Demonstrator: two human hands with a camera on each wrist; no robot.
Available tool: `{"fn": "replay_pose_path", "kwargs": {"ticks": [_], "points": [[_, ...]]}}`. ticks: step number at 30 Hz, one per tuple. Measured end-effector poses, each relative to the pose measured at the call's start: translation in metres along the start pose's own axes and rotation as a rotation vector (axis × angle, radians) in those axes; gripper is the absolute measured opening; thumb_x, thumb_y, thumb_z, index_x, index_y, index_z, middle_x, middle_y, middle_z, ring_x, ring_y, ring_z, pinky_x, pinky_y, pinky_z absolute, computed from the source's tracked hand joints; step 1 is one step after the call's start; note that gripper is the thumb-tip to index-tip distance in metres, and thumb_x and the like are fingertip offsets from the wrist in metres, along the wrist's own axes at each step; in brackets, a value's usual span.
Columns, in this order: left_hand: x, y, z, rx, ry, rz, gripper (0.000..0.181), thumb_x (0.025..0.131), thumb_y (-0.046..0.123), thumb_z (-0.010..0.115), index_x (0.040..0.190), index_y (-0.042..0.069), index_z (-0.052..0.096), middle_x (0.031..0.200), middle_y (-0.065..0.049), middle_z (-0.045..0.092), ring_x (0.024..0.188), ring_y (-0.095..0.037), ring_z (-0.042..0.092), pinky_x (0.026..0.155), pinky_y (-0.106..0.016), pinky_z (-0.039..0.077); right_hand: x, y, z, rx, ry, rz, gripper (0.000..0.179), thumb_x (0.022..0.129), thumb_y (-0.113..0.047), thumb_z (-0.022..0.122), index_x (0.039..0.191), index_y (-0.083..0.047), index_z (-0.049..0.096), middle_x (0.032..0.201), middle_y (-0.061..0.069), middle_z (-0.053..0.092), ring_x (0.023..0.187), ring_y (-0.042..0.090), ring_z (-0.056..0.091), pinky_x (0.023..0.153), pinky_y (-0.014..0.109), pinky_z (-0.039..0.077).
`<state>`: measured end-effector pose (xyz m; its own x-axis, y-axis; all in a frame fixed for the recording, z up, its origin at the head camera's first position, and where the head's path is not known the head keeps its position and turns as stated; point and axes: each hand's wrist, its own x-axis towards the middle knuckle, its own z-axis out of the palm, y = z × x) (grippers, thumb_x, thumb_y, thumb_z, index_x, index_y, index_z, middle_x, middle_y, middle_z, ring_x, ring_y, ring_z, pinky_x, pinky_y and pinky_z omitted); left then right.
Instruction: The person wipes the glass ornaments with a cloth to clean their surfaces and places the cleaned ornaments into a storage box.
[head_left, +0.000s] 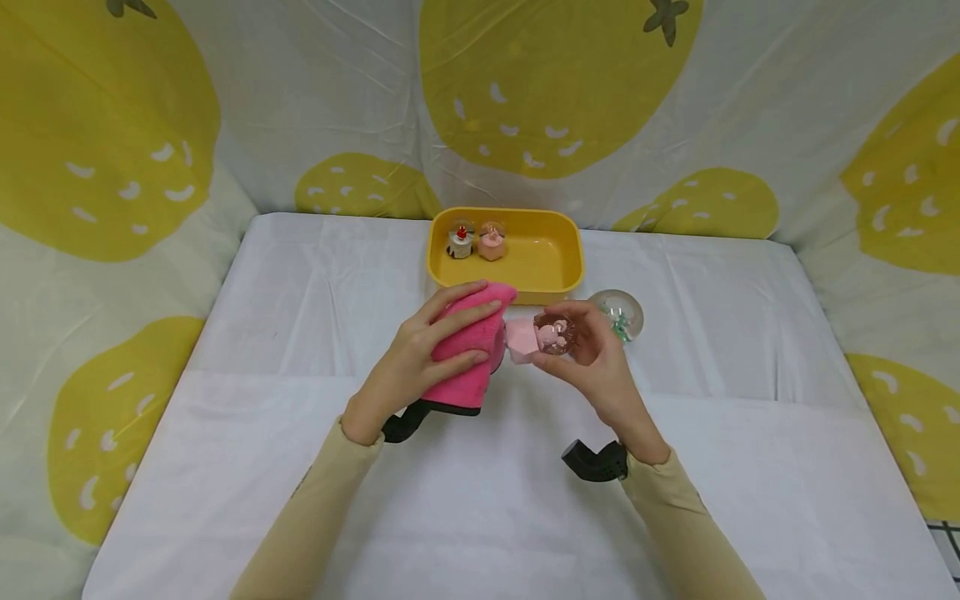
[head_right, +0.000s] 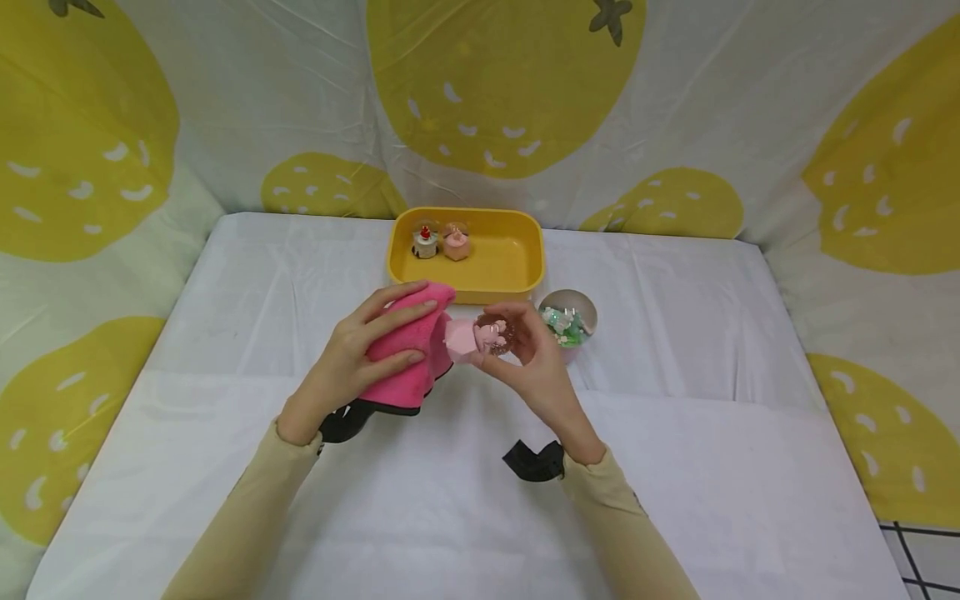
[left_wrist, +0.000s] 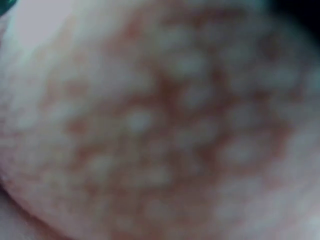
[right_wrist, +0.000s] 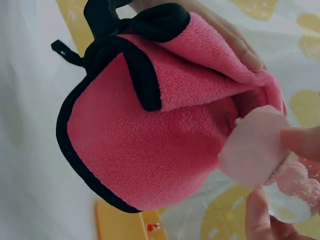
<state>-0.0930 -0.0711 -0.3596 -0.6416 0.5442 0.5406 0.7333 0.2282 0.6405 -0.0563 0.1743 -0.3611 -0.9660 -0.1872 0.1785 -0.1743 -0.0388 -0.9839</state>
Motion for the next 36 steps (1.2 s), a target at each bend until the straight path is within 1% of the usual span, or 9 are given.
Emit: {"fn": "replay_pose_path", "kwargs": {"ticks": [4, 10, 13, 16, 21, 25, 30, 33, 36], "points": [[0.002, 0.003, 0.003, 0.012, 0.005, -0.006, 0.06, 0.081, 0.012, 0.077, 0.136, 0.011, 0.054, 0.145, -0.006, 0.038, 0.13, -0.02, 0.038, 0.096, -0.033, 0.046, 0.0, -0.002, 0.004, -0.111, -0.047, -0.118, 0.049, 0.078, 0.017, 0.067, 0.121, 0.006, 0.048, 0.122, 0.015, 0.051, 0.11, 0.026, 0.05, 0.093, 0.026, 0.047], [0.005, 0.009, 0.009, 0.022, -0.06, -0.034, 0.057, 0.091, 0.02, 0.066, 0.143, 0.012, 0.045, 0.152, -0.005, 0.029, 0.134, -0.02, 0.032, 0.1, -0.035, 0.043, 0.004, -0.003, 0.011, -0.471, -0.064, -0.516, 0.045, 0.073, 0.006, 0.078, 0.114, 0.004, 0.059, 0.116, 0.016, 0.058, 0.109, 0.026, 0.054, 0.092, 0.025, 0.048], [0.006, 0.009, 0.013, -0.013, -0.109, -0.057, 0.052, 0.098, 0.031, 0.054, 0.146, 0.015, 0.041, 0.155, -0.002, 0.022, 0.137, -0.019, 0.027, 0.102, -0.035, 0.041, 0.007, -0.002, 0.011, -0.525, -0.062, -0.661, 0.035, 0.082, -0.012, 0.077, 0.11, 0.003, 0.062, 0.113, 0.018, 0.06, 0.106, 0.03, 0.057, 0.092, 0.024, 0.047], [0.005, 0.006, 0.018, -0.053, -0.127, -0.066, 0.051, 0.099, 0.04, 0.047, 0.144, 0.017, 0.04, 0.155, -0.001, 0.019, 0.138, -0.019, 0.023, 0.102, -0.035, 0.041, 0.009, 0.0, 0.01, -0.521, -0.051, -0.727, 0.036, 0.088, -0.026, 0.07, 0.107, 0.004, 0.064, 0.11, 0.02, 0.061, 0.103, 0.03, 0.058, 0.09, 0.023, 0.048], [0.005, 0.003, 0.024, -0.08, -0.083, -0.002, 0.044, 0.097, 0.03, 0.054, 0.135, 0.011, 0.045, 0.147, -0.009, 0.027, 0.134, -0.023, 0.028, 0.102, -0.035, 0.041, 0.006, 0.007, 0.012, -0.332, -0.037, -0.598, 0.045, 0.082, -0.025, 0.076, 0.106, 0.01, 0.062, 0.108, 0.02, 0.061, 0.102, 0.024, 0.06, 0.084, 0.026, 0.052], [0.005, 0.003, 0.026, -0.055, -0.047, 0.057, 0.04, 0.097, 0.027, 0.055, 0.131, 0.008, 0.048, 0.142, -0.012, 0.032, 0.131, -0.025, 0.034, 0.103, -0.035, 0.04, 0.001, 0.007, 0.015, -0.148, 0.038, -0.337, 0.043, 0.075, -0.006, 0.082, 0.105, 0.013, 0.057, 0.105, 0.015, 0.061, 0.095, 0.02, 0.062, 0.075, 0.029, 0.056], [0.003, 0.003, 0.027, -0.038, -0.054, 0.078, 0.041, 0.095, 0.024, 0.06, 0.13, 0.008, 0.049, 0.142, -0.012, 0.032, 0.131, -0.026, 0.035, 0.103, -0.034, 0.04, -0.001, 0.001, 0.021, 0.004, 0.139, 0.033, 0.028, 0.081, 0.006, 0.07, 0.103, 0.01, 0.053, 0.105, 0.013, 0.061, 0.084, 0.017, 0.066, 0.07, 0.032, 0.057], [0.003, 0.002, 0.026, -0.06, -0.044, 0.057, 0.045, 0.089, 0.013, 0.069, 0.13, 0.008, 0.051, 0.142, -0.011, 0.034, 0.131, -0.025, 0.035, 0.101, -0.033, 0.042, 0.0, -0.002, 0.021, -0.099, 0.107, 0.043, 0.029, 0.083, 0.002, 0.069, 0.107, 0.007, 0.053, 0.107, 0.014, 0.061, 0.085, 0.017, 0.067, 0.071, 0.03, 0.057], [0.003, 0.0, 0.024, -0.089, -0.018, 0.03, 0.048, 0.084, 0.007, 0.073, 0.128, 0.008, 0.054, 0.141, -0.01, 0.037, 0.131, -0.024, 0.036, 0.098, -0.034, 0.045, 0.001, -0.002, 0.019, -0.33, 0.028, -0.12, 0.048, 0.079, -0.001, 0.077, 0.118, 0.003, 0.049, 0.116, 0.012, 0.057, 0.094, 0.019, 0.064, 0.076, 0.026, 0.055]]}}
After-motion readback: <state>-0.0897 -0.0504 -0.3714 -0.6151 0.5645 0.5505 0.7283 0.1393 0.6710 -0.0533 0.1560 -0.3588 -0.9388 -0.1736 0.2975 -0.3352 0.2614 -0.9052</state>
